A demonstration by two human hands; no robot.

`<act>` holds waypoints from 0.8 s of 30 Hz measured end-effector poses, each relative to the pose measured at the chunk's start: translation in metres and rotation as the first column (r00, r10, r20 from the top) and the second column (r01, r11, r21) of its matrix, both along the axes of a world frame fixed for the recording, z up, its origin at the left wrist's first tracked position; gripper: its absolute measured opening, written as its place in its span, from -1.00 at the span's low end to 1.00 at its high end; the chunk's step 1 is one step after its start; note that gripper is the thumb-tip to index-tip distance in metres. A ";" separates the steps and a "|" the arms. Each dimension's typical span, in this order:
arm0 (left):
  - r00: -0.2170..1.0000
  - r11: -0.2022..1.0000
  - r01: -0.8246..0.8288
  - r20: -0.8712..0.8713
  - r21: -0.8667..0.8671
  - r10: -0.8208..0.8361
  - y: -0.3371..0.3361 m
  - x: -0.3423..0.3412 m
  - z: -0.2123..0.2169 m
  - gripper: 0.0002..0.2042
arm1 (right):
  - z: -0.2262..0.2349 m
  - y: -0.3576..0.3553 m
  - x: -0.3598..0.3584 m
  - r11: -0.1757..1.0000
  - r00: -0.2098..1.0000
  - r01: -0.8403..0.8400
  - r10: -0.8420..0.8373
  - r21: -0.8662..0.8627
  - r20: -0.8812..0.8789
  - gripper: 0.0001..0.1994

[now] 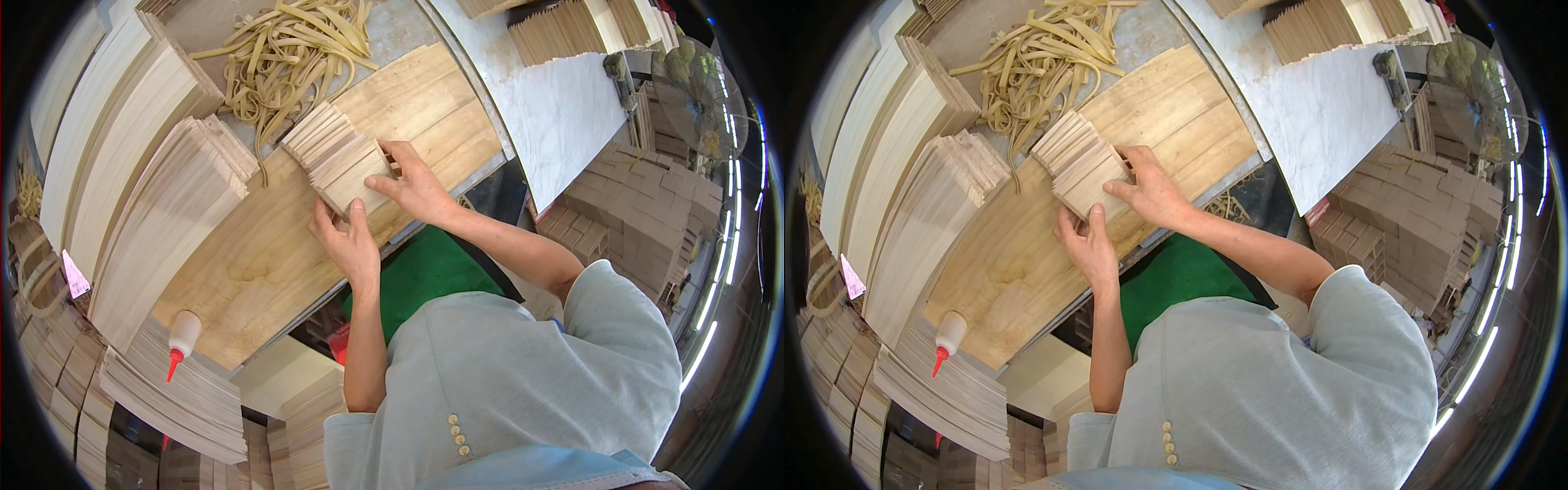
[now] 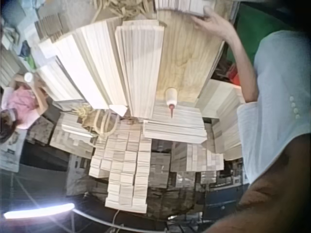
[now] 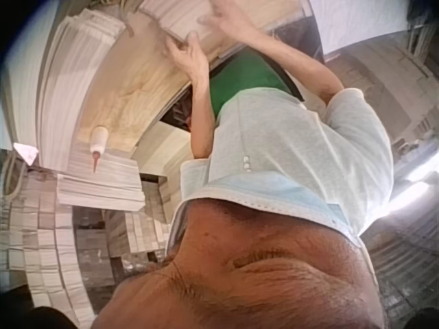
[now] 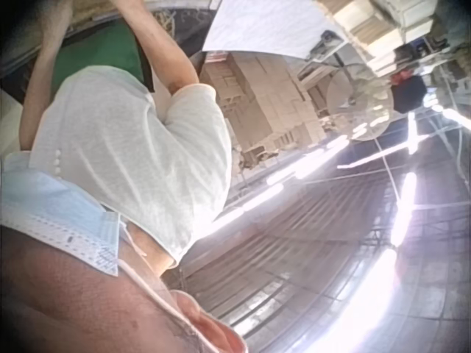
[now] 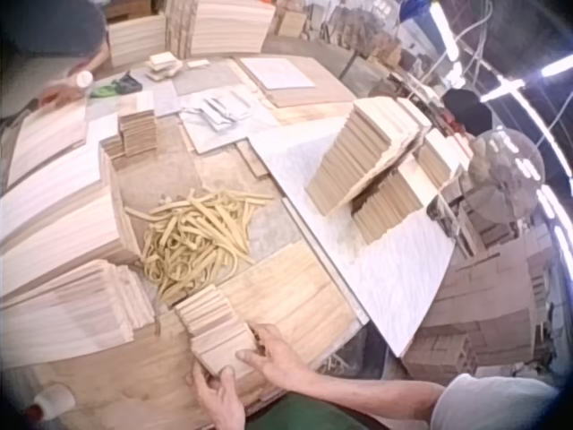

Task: Applying glue to wood blocks and stacking them in a workshop.

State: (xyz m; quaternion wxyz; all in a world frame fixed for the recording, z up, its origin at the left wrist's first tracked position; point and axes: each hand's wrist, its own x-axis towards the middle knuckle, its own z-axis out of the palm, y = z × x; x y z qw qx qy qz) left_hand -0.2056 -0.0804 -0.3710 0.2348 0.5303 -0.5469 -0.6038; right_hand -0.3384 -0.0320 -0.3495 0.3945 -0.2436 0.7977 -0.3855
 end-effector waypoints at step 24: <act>0.992 0.997 0.037 0.123 -0.071 -0.028 0.025 0.009 0.003 -0.44 | -0.008 0.021 0.024 0.993 0.993 0.114 -0.115 -0.034 -0.007 -0.47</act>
